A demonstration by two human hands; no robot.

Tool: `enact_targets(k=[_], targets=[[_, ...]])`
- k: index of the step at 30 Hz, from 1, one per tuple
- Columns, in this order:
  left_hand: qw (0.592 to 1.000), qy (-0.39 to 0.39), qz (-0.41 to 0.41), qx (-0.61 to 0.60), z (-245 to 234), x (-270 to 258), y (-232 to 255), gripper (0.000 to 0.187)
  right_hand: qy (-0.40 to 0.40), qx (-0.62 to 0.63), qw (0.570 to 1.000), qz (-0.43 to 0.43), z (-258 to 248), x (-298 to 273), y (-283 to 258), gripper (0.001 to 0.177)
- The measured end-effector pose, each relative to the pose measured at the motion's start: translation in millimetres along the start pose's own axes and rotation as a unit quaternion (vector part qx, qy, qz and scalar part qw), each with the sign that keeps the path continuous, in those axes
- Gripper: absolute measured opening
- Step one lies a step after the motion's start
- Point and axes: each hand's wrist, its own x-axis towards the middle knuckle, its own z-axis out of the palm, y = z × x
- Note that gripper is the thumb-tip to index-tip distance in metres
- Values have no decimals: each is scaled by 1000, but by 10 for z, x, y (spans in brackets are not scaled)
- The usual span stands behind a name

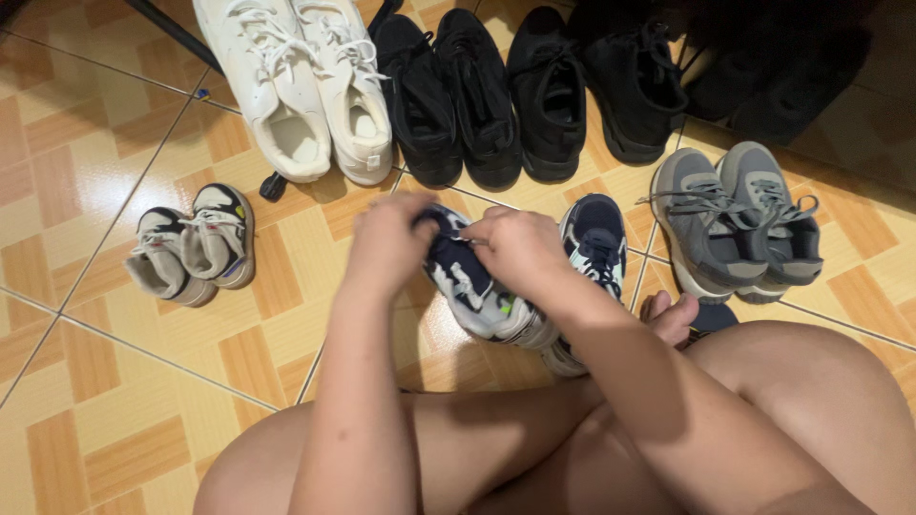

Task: The person sits on the floor and unlaces a pair of white and navy sneakers, then proceeds to re-lace them. The person handles the laces and shoes by hand, threading the laces through the eyelets and tying them.

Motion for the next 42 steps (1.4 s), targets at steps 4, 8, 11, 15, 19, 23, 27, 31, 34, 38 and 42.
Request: enact_targets(k=[4, 8, 11, 15, 19, 23, 27, 31, 34, 38, 42], targets=[[995, -83, -15, 56, 213, -25, -33, 11, 18, 17, 1000, -14, 9, -10, -44, 19], [994, -83, 11, 69, 293, -37, -132, 9, -8, 63, 998, -28, 21, -19, -60, 16], [990, -98, 21, 98, 360, -58, -128, 8, -26, 63, 996, -63, 35, -14, -63, 16], [996, -44, -52, 61, 398, -34, -135, 11, -26, 72, 993, -92, 89, -74, -97, 15], [963, 134, -231, -44, 126, 49, -397, 14, -16, 96, 991, -87, 173, -149, -170, 15], [915, 157, -369, 42, -431, -122, -856, 25, 43, 76, 996, -28, 196, -145, -96, 15], [870, 223, -186, 397, -571, -237, -920, 38, -32, 31, 997, 59, 185, -78, 35, 21], [977, 98, -192, 2, 46, 11, -498, 32, -69, 50, 991, 104, 211, -48, 119, 25], [996, 5, -65, 68, 486, 9, -225, 23, -99, 29, 983, 153, 260, -19, 125, 31], [990, -23, -43, 134, 701, -56, -185, 14, -106, 9, 982, 158, 326, -20, 138, 31], [989, 33, 5, 146, 829, -71, -221, 8, -120, -45, 984, 127, 442, -58, 138, 22]])
